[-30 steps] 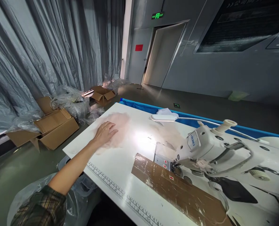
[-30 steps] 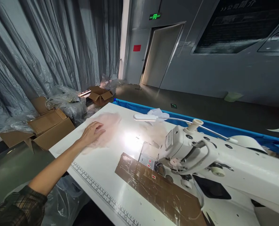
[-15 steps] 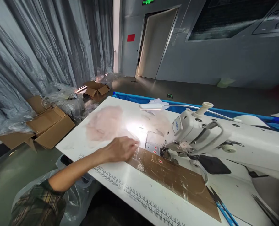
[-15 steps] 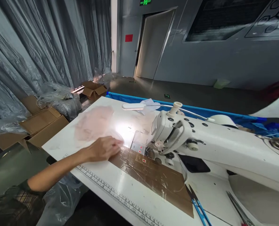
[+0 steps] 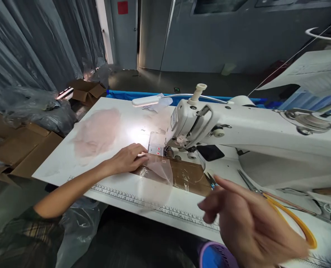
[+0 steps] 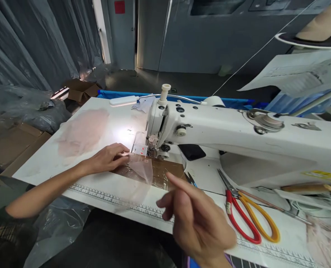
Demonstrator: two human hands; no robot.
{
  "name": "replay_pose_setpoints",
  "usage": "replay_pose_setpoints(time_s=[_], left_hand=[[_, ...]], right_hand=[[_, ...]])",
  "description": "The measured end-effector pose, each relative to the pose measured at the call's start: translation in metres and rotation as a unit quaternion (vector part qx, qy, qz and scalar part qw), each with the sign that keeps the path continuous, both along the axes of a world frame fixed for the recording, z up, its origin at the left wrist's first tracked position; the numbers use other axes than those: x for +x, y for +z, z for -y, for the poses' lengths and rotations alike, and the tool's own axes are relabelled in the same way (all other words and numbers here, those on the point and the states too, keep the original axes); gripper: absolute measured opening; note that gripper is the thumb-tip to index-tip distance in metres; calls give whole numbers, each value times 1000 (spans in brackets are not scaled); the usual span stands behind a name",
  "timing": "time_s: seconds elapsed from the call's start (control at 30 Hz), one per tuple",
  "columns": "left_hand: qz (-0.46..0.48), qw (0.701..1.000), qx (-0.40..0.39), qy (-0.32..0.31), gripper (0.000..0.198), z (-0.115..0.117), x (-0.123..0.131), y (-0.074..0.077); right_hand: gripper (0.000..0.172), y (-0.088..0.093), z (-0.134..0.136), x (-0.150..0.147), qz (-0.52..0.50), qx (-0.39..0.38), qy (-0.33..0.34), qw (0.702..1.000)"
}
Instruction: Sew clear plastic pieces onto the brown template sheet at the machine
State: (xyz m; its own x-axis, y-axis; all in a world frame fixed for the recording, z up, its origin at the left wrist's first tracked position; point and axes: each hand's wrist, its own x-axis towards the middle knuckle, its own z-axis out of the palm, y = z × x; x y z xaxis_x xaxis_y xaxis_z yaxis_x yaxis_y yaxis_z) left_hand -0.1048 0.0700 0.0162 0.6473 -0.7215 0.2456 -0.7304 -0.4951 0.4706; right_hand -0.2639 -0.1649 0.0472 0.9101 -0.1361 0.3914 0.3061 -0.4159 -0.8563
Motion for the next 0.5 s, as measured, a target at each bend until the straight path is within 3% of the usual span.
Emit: replay_pose_setpoints(time_s=[0.07, 0.17, 0.3, 0.37, 0.5], left_hand=[[-11, 1000, 15, 22, 22, 3, 10, -8], [-27, 999, 22, 28, 17, 12, 14, -17], [-100, 993, -55, 13, 9, 21, 9, -7], [-200, 971, -128, 34, 11, 24, 3, 4], [-425, 878, -217, 32, 26, 29, -18, 25]], right_hand=[[27, -4, -6, 17, 15, -11, 1, 1000], [31, -18, -6, 34, -50, -50, 53, 996], [37, -39, 6, 46, -158, -84, 83, 980], [41, -44, 9, 50, -197, -59, 85, 975], [56, -35, 0, 59, -223, 30, 154, 962]])
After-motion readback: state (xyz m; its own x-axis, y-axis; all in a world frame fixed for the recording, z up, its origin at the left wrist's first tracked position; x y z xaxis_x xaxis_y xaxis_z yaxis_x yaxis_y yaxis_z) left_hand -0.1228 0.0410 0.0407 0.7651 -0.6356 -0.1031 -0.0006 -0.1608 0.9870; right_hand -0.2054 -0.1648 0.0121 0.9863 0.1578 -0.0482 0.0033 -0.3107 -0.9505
